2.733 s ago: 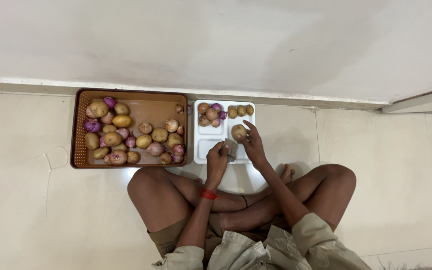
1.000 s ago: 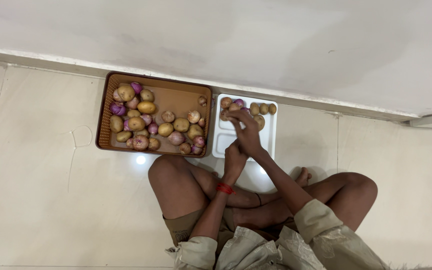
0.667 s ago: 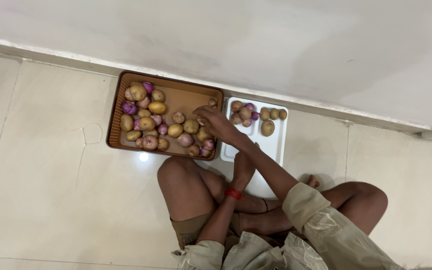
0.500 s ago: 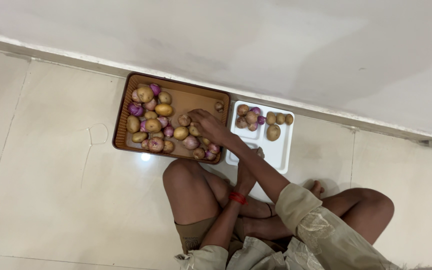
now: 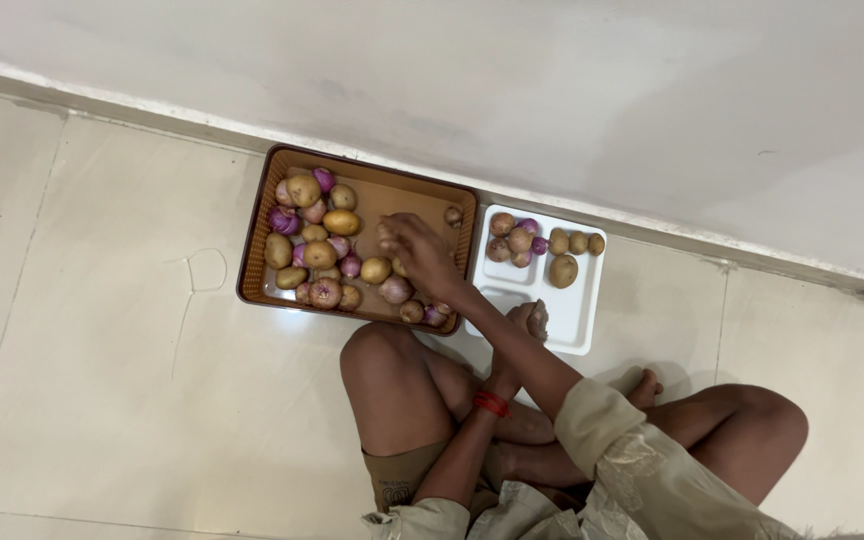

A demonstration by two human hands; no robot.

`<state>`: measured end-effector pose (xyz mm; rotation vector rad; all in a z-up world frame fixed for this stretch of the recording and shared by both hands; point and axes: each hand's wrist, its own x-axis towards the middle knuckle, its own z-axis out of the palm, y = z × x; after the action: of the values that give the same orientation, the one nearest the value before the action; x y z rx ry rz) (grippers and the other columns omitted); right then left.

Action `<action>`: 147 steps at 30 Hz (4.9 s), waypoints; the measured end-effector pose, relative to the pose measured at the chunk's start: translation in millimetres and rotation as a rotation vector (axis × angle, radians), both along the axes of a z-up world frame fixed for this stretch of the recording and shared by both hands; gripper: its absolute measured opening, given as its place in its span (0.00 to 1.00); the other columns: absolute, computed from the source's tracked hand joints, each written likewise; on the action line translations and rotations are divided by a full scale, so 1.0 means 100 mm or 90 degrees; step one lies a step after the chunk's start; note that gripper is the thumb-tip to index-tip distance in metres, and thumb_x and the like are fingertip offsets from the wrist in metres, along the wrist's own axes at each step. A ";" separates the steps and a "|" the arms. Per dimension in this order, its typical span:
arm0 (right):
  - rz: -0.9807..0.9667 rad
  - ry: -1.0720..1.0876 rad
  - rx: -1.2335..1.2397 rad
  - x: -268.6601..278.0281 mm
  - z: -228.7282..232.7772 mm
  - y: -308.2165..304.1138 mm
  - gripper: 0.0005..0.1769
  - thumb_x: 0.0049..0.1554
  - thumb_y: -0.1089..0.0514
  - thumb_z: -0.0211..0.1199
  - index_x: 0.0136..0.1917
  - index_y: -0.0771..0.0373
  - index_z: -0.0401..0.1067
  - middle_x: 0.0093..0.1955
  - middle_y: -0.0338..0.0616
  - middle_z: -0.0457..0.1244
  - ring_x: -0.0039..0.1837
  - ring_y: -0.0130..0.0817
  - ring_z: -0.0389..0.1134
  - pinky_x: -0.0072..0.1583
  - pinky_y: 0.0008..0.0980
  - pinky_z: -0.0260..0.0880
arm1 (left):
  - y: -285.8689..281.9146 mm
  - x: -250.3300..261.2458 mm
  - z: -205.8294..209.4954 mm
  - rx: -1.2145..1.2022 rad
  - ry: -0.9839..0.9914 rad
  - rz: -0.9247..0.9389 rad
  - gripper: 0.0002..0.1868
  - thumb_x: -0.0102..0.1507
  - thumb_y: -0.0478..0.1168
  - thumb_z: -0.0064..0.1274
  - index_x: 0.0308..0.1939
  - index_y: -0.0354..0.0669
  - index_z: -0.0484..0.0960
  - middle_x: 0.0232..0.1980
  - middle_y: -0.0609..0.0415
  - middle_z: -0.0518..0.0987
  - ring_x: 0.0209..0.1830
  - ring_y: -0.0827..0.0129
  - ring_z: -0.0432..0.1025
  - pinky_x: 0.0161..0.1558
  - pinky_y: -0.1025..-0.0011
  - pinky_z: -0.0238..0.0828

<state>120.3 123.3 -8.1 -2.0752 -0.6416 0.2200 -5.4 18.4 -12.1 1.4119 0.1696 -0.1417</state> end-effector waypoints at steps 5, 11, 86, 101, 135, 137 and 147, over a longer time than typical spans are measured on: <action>-0.102 0.386 0.357 -0.13 0.39 -0.69 0.26 0.67 0.51 0.56 0.74 0.66 0.64 0.66 0.52 0.65 0.63 0.41 0.71 0.63 0.38 0.75 | 0.00 0.01 -0.11 0.002 -0.077 0.027 0.11 0.74 0.38 0.45 0.41 0.30 0.72 0.36 0.47 0.75 0.37 0.62 0.71 0.39 0.64 0.68; -0.202 0.536 0.532 -0.60 0.71 -1.87 0.29 0.67 0.51 0.55 0.76 0.67 0.58 0.68 0.50 0.63 0.65 0.37 0.68 0.67 0.35 0.70 | 0.01 0.15 -0.09 0.062 0.117 0.076 0.16 0.67 0.37 0.47 0.57 0.32 0.73 0.44 0.37 0.83 0.43 0.53 0.81 0.44 0.59 0.76; -0.344 0.461 0.516 -1.35 -0.17 -2.98 0.26 0.62 0.66 0.59 0.73 0.69 0.63 0.71 0.47 0.61 0.70 0.33 0.65 0.70 0.36 0.69 | -0.31 -0.11 0.29 0.443 -0.447 -0.083 0.22 0.55 0.25 0.47 0.52 0.30 0.82 0.58 0.39 0.81 0.61 0.46 0.71 0.62 0.57 0.72; -0.367 0.555 0.659 -1.35 -0.19 -3.00 0.27 0.67 0.59 0.59 0.76 0.68 0.59 0.66 0.51 0.61 0.66 0.37 0.66 0.70 0.35 0.68 | -0.26 0.01 0.28 0.165 -0.079 -0.011 0.13 0.67 0.32 0.51 0.54 0.38 0.84 0.53 0.44 0.82 0.52 0.52 0.78 0.52 0.61 0.77; -0.342 0.460 0.503 -1.36 -0.08 -2.98 0.31 0.59 0.69 0.59 0.75 0.67 0.59 0.73 0.47 0.61 0.72 0.31 0.64 0.70 0.31 0.68 | -0.33 -0.12 0.25 0.421 -0.426 -0.090 0.26 0.51 0.18 0.51 0.53 0.29 0.83 0.58 0.41 0.81 0.62 0.49 0.72 0.64 0.60 0.73; -0.345 0.474 0.496 -1.37 -0.07 -2.98 0.28 0.63 0.70 0.57 0.76 0.68 0.60 0.72 0.49 0.61 0.70 0.34 0.64 0.69 0.32 0.68 | -0.34 -0.03 0.24 0.359 -0.320 -0.081 0.23 0.57 0.16 0.50 0.53 0.35 0.84 0.58 0.47 0.82 0.62 0.55 0.74 0.65 0.63 0.76; -0.331 0.473 0.513 -1.38 -0.21 -3.02 0.32 0.59 0.68 0.58 0.76 0.66 0.60 0.73 0.45 0.60 0.71 0.31 0.64 0.69 0.32 0.67 | -0.32 -0.11 0.29 0.405 -0.403 -0.075 0.22 0.53 0.20 0.55 0.51 0.31 0.83 0.57 0.42 0.81 0.61 0.50 0.73 0.62 0.59 0.75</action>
<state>-17.9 -179.1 -29.2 -1.1772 0.2532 0.3343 -16.6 -13.2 17.4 2.0274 -0.4304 0.2904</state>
